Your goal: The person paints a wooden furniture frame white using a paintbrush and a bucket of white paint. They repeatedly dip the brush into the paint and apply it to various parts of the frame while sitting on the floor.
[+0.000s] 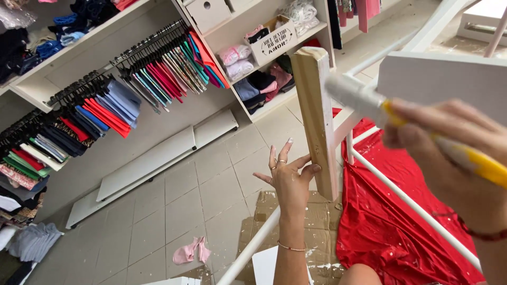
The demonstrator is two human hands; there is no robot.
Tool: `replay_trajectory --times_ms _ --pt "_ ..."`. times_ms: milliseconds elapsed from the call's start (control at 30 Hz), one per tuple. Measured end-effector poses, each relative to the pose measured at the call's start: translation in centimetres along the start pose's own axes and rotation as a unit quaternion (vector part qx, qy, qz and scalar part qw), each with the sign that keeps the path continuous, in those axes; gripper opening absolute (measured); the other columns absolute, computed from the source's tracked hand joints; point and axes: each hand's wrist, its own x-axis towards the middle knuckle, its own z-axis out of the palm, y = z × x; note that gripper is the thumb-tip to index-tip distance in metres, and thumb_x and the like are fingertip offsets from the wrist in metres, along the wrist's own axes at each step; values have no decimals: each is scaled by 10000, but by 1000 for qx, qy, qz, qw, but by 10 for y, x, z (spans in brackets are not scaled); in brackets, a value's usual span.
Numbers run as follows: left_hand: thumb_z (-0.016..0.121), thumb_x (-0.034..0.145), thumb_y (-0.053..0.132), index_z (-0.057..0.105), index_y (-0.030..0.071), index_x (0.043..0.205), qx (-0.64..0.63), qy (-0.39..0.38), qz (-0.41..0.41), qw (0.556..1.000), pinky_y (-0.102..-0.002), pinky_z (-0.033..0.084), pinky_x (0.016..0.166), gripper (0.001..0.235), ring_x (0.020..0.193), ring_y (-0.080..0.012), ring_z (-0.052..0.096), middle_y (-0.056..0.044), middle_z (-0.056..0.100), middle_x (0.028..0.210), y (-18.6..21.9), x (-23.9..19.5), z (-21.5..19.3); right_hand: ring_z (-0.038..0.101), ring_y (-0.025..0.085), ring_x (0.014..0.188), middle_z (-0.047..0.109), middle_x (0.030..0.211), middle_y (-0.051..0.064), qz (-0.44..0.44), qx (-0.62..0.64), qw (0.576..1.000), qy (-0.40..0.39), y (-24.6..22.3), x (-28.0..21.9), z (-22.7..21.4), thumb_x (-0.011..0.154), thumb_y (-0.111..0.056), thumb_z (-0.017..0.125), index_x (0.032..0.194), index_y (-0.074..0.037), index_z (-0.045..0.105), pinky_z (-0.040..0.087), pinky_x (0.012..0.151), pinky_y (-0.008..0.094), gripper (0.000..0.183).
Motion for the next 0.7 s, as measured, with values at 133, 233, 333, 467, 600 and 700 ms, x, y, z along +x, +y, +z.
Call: replay_trajectory --times_ms 133,233,333,467,600,700 --pt "697 630 250 719 239 766 13 16 12 1000 -706 -172 849 138 1265 -259 231 -8 498 1213 6 -1 -5 552 202 679 587 908 227 -96 -24 994 35 10 22 7 863 73 597 1077 135 562 456 642 271 225" --pt "698 625 277 716 258 750 43 12 19 999 -739 -130 829 128 1268 -250 213 13 479 1217 -2 1 -1 518 86 515 583 700 53 -58 -51 996 -49 8 11 8 783 -57 572 1035 -6 591 404 449 200 258" --pt "711 623 242 718 249 752 26 8 16 1000 -714 -148 849 129 1270 -258 217 -2 475 1228 0 3 -4 589 113 524 620 671 96 -12 -18 1000 -15 -6 14 -4 796 0 537 933 43 607 497 533 202 160" --pt "711 631 220 716 241 745 13 12 17 1000 -720 -157 839 116 1267 -264 223 -27 486 1224 6 1 -11 582 297 719 528 878 310 -38 60 997 -16 -12 62 -13 933 65 352 1121 219 438 541 660 322 258" --pt "706 630 235 714 253 734 8 -1 0 1000 -705 -169 852 105 1274 -243 207 -14 475 1237 5 1 -12 577 140 589 586 740 111 59 -32 997 -41 -41 92 -12 912 -34 498 1015 9 620 491 630 221 165" --pt "708 622 232 715 264 743 10 -3 2 1000 -706 -159 854 125 1272 -238 213 -7 476 1234 3 6 -12 568 138 475 608 597 92 134 -71 987 -55 -41 92 -16 850 -77 540 909 -31 665 476 527 222 145"
